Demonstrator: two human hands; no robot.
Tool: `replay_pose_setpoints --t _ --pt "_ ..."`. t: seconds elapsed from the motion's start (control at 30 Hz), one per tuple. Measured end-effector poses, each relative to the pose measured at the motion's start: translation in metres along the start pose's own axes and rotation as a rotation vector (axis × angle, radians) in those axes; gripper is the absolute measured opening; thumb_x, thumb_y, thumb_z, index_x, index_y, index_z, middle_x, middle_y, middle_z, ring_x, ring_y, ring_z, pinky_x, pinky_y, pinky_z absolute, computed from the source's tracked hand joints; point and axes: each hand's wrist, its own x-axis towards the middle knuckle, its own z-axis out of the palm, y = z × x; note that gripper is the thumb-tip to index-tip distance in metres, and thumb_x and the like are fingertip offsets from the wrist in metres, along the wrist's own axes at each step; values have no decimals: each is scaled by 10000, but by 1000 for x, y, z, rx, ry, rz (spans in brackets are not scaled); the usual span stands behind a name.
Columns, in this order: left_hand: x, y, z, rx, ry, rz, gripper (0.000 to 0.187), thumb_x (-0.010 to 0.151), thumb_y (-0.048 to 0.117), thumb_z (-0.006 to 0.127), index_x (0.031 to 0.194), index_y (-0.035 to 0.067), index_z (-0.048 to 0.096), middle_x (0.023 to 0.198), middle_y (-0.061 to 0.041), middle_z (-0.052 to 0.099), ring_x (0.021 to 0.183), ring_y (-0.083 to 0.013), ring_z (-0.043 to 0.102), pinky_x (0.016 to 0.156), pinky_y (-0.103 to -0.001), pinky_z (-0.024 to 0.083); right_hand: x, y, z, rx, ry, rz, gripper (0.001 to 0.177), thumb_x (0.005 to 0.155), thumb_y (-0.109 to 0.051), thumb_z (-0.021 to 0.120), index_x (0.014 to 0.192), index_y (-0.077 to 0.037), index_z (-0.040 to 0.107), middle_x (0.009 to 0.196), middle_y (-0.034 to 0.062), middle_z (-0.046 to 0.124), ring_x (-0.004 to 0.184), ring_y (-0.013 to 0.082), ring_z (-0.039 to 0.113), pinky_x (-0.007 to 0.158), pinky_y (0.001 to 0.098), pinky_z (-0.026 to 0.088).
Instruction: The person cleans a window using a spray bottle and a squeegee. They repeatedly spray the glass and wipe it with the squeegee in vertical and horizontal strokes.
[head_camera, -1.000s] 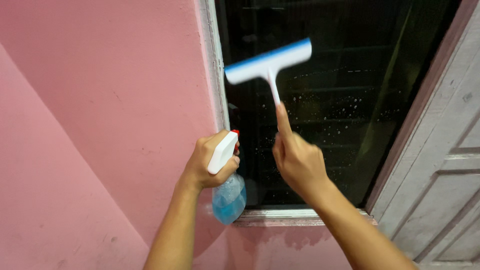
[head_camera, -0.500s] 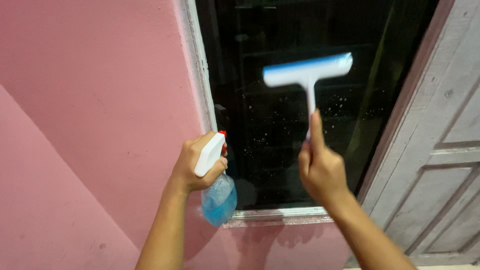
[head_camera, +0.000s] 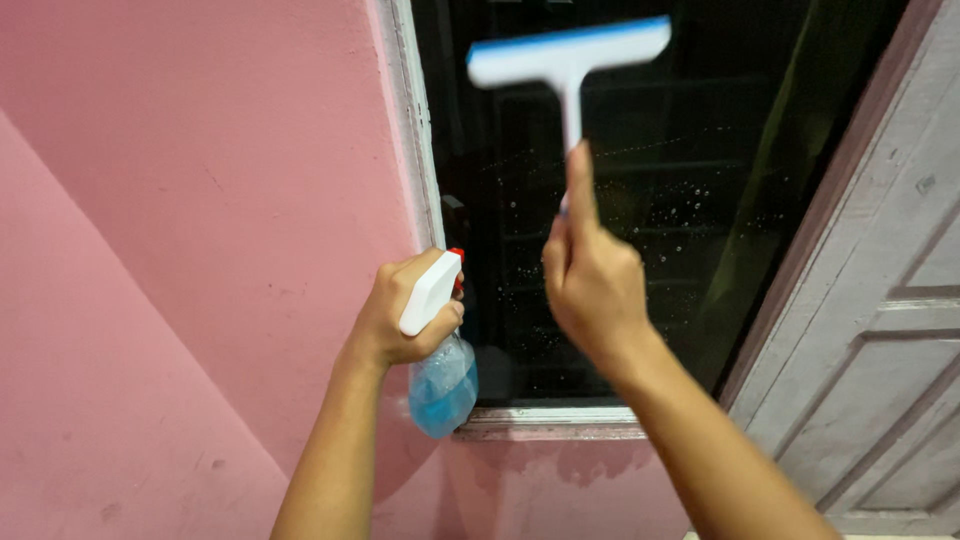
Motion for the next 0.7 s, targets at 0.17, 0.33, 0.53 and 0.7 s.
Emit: replay_pose_setpoints --t 0.17,0.33,0.53,0.7 --pt "-1 2 -1 21 -7 1 215 727 109 627 909 -7 630 750 -104 679 649 -223 696 611 -325 562 -58 -8 -3 35 -154 -6 784 926 -102 609 1612 -117 229 782 141 715 569 299 690 535 407 570" --pt "0 -1 -1 2 -7 -14 197 722 110 630 884 -3 631 745 -106 672 640 -224 696 596 -330 560 -19 4 -9 32 37 -66 695 1047 -58 553 1648 -96 206 925 168 723 641 281 707 566 381 581" --pt "-1 1 -1 -11 15 8 205 734 113 626 902 -4 633 755 -109 670 657 -229 698 618 -328 564 -3 -7 10 2 -27 -74 698 1043 -95 592 1631 -87 216 701 138 661 538 294 645 520 432 528" --pt "0 2 -2 17 -7 4 214 721 120 637 898 1 633 737 -109 672 636 -238 683 609 -333 553 -74 3 4 1 -149 -55 706 945 -86 619 1577 -82 304 672 138 671 455 251 616 428 409 505"
